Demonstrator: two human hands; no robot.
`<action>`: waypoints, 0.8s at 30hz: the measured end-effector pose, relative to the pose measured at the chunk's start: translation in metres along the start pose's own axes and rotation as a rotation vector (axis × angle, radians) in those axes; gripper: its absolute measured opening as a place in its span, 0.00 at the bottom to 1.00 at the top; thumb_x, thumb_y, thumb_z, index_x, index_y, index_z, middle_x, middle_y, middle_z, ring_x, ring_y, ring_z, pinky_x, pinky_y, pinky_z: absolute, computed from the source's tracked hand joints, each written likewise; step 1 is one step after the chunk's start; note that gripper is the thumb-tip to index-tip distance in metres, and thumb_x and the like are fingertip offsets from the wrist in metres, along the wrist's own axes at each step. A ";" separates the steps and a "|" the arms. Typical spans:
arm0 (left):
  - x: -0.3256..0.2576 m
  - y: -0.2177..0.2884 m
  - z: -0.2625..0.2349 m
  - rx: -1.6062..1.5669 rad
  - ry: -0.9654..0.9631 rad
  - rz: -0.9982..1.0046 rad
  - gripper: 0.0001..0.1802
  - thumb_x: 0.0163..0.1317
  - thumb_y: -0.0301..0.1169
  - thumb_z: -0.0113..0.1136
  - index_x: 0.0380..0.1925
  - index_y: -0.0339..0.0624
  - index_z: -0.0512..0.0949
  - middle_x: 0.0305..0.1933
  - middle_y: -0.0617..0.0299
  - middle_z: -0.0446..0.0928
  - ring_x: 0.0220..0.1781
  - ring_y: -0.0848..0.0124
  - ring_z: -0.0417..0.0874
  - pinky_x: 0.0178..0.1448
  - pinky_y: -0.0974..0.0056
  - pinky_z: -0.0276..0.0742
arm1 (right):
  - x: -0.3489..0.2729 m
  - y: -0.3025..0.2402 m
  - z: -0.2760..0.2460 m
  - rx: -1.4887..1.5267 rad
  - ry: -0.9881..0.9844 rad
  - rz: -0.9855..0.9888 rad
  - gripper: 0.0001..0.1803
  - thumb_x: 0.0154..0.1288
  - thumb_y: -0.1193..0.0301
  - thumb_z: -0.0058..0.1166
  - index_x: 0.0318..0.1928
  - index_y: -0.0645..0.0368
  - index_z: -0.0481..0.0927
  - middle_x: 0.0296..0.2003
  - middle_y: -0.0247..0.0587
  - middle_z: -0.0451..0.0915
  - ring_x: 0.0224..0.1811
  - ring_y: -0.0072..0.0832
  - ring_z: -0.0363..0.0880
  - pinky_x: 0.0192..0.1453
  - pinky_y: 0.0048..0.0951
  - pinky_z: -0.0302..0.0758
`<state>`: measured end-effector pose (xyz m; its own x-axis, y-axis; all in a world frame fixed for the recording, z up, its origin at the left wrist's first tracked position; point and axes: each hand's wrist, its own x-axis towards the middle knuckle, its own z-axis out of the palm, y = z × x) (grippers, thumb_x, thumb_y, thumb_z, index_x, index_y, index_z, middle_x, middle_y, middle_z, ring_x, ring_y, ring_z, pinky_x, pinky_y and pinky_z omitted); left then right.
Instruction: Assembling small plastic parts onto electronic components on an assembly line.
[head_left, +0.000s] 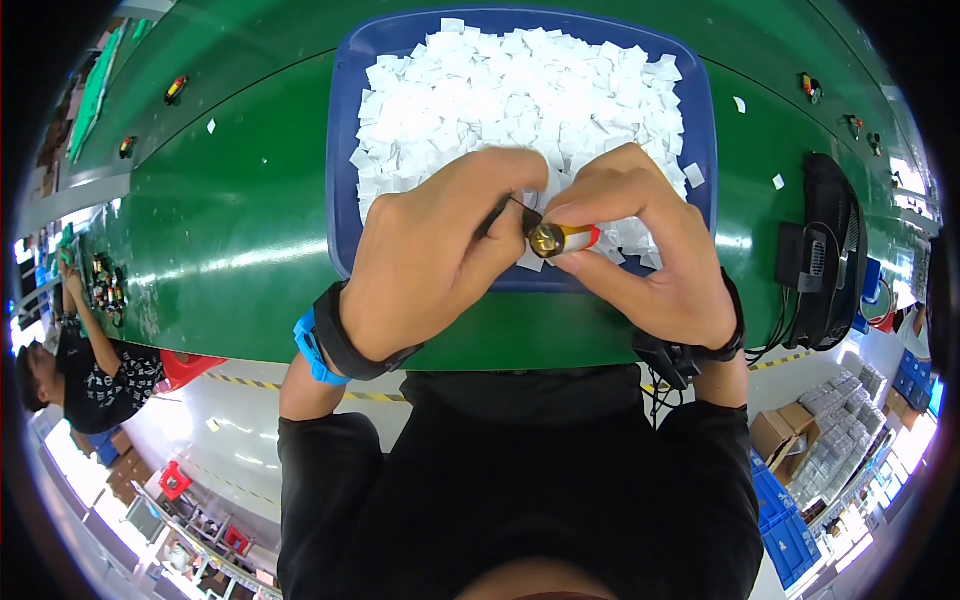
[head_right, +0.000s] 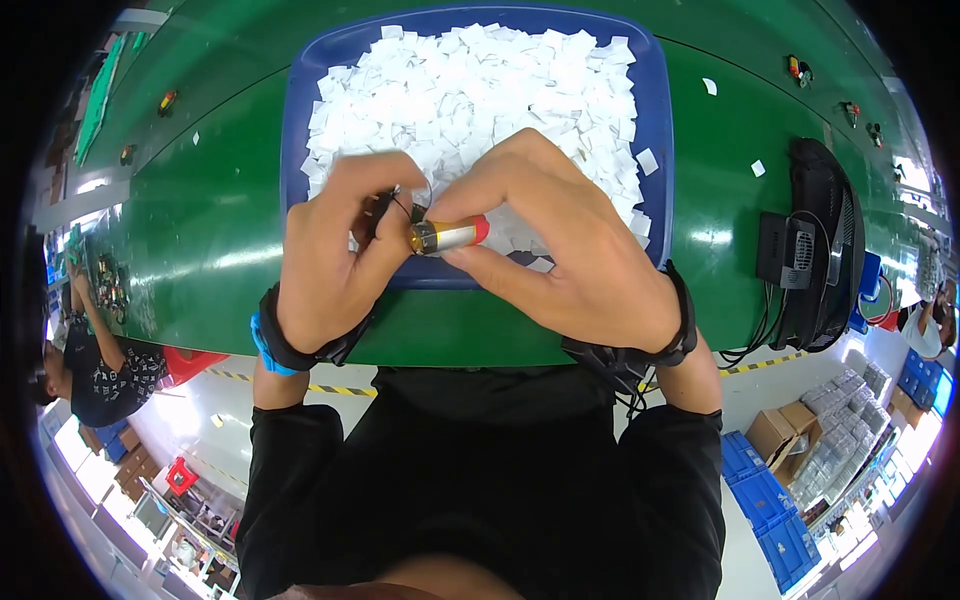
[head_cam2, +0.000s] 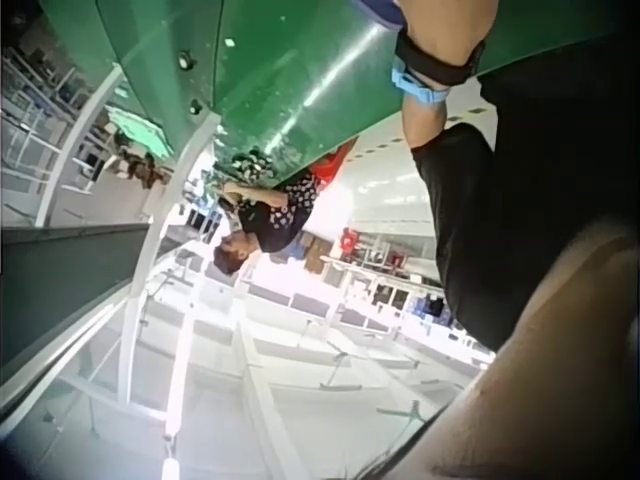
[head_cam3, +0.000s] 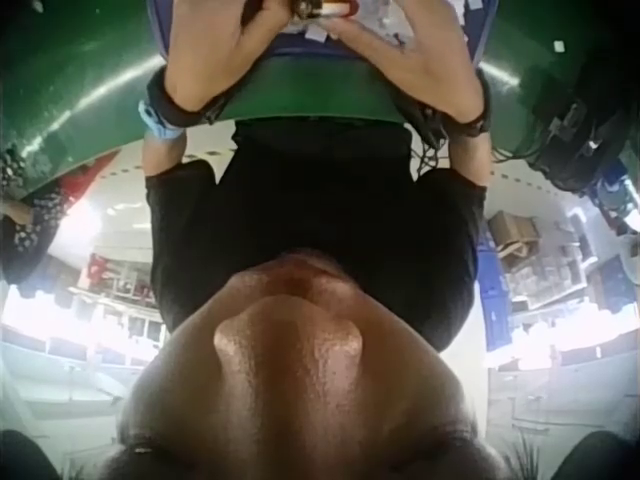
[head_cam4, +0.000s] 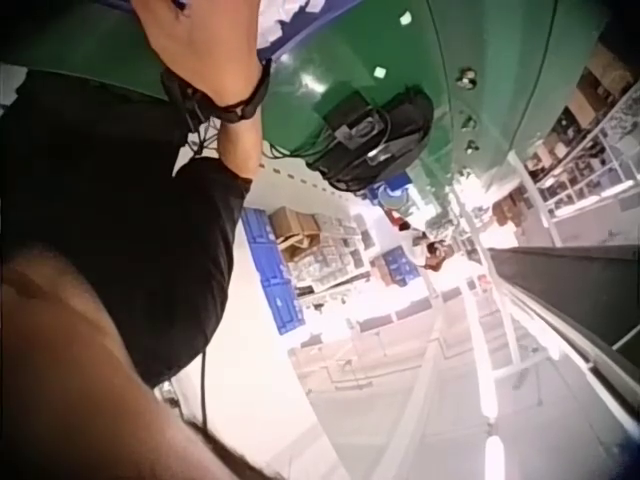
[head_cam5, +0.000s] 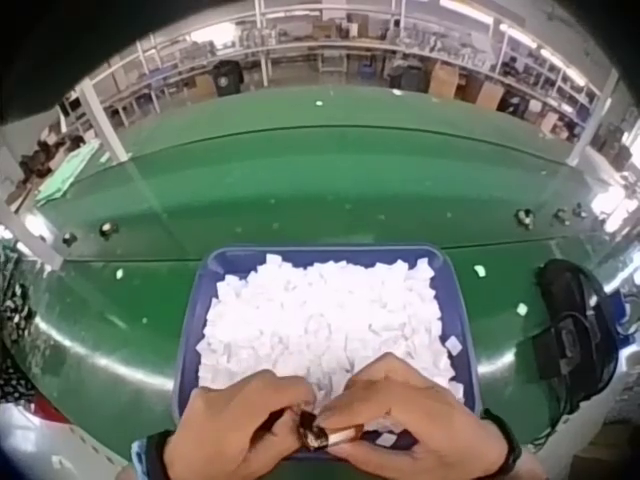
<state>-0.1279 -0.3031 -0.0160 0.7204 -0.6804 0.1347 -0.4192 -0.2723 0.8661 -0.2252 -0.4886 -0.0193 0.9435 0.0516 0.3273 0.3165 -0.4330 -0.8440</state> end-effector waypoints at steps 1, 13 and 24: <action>0.000 -0.001 -0.002 -0.005 -0.052 0.018 0.11 0.59 0.23 0.62 0.43 0.42 0.77 0.25 0.61 0.77 0.22 0.76 0.78 0.26 0.72 0.71 | 0.000 -0.002 0.000 0.043 0.005 0.039 0.16 0.54 0.78 0.68 0.45 0.58 0.82 0.40 0.36 0.81 0.43 0.32 0.76 0.47 0.30 0.74; 0.003 0.004 -0.027 -0.321 -0.215 -0.140 0.20 0.51 0.24 0.74 0.42 0.36 0.77 0.35 0.57 0.85 0.24 0.77 0.84 0.28 0.75 0.76 | 0.002 0.003 -0.004 0.224 0.116 0.041 0.15 0.51 0.80 0.70 0.41 0.60 0.85 0.40 0.39 0.85 0.47 0.30 0.80 0.50 0.29 0.77; 0.005 0.002 -0.023 -0.424 -0.234 -0.220 0.20 0.52 0.23 0.74 0.43 0.34 0.76 0.39 0.56 0.85 0.29 0.77 0.85 0.29 0.74 0.78 | 0.002 0.000 -0.005 -0.107 0.172 -0.238 0.14 0.49 0.82 0.70 0.37 0.64 0.81 0.38 0.48 0.86 0.45 0.36 0.81 0.42 0.31 0.81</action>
<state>-0.1120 -0.2917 -0.0025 0.6036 -0.7848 -0.1408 0.0226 -0.1597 0.9869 -0.2240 -0.4931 -0.0166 0.8106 0.0140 0.5854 0.5060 -0.5199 -0.6882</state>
